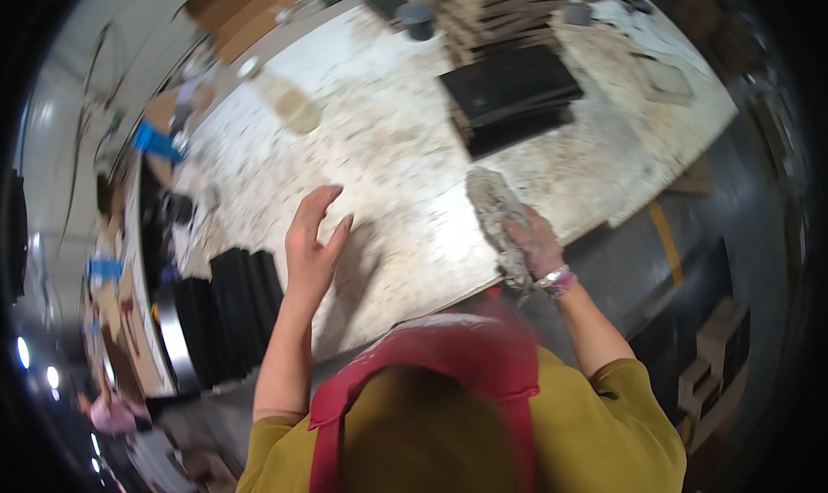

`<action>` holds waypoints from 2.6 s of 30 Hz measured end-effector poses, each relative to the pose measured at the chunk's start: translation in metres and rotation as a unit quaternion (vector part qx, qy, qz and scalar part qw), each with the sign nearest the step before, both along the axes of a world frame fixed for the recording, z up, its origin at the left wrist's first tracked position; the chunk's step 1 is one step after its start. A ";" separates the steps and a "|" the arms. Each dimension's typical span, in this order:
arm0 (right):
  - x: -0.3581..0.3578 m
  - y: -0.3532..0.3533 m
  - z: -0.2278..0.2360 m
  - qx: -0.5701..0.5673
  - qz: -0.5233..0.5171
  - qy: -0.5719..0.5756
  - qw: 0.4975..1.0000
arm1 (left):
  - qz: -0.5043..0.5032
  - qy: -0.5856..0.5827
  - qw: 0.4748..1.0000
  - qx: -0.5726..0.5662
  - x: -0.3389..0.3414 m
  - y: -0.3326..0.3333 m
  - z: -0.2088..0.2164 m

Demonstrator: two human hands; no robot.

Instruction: The person scrapes the edges and surfaces of black wooden panels with a small blade and then wipes them with a cloth dampened from a plastic bottle.

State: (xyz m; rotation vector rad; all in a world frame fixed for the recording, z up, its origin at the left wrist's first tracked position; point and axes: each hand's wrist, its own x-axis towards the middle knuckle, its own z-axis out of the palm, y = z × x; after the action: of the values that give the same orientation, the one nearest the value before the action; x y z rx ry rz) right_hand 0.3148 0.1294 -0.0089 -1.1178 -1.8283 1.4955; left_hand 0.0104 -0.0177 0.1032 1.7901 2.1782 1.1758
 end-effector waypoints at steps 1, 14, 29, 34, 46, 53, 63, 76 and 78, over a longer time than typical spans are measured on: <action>0.002 -0.003 0.005 -0.151 -0.051 0.112 0.981 | -0.047 -0.025 0.999 -0.001 0.004 0.035 0.002; 0.096 -0.025 -0.092 0.010 -0.119 0.025 0.993 | -0.170 -0.056 0.975 0.133 0.037 0.214 -0.047; 0.028 0.012 0.009 0.136 -0.085 -0.109 0.981 | -0.131 0.015 0.990 -0.046 0.028 -0.027 -0.137; -0.102 -0.076 0.019 0.336 0.212 -0.262 0.880 | -0.142 0.027 0.978 -0.151 0.025 -0.030 -0.144; -0.081 -0.050 0.000 0.465 0.131 -0.236 0.843 | -0.119 0.014 0.992 -0.038 0.027 -0.036 -0.151; -0.046 0.030 -0.030 0.321 -0.063 -0.334 0.884 | -0.174 -0.139 0.970 0.095 0.015 -0.021 -0.150; -0.104 -0.056 0.001 0.472 0.069 -0.292 0.829 | -0.151 -0.031 0.988 -0.020 0.022 -0.020 -0.144; -0.053 -0.027 0.000 0.378 0.068 -0.445 0.809 | -0.141 0.013 0.988 -0.068 0.027 -0.020 -0.136; 0.012 0.019 -0.033 0.342 -0.096 -0.440 0.825 | -0.141 0.025 0.986 -0.090 0.026 -0.022 -0.139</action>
State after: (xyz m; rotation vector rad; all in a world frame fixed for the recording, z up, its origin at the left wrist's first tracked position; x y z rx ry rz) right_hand 0.3268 0.1483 -0.0422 -1.6396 -2.4103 0.0523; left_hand 0.0367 -0.0398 -0.0355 1.9821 1.9016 0.8536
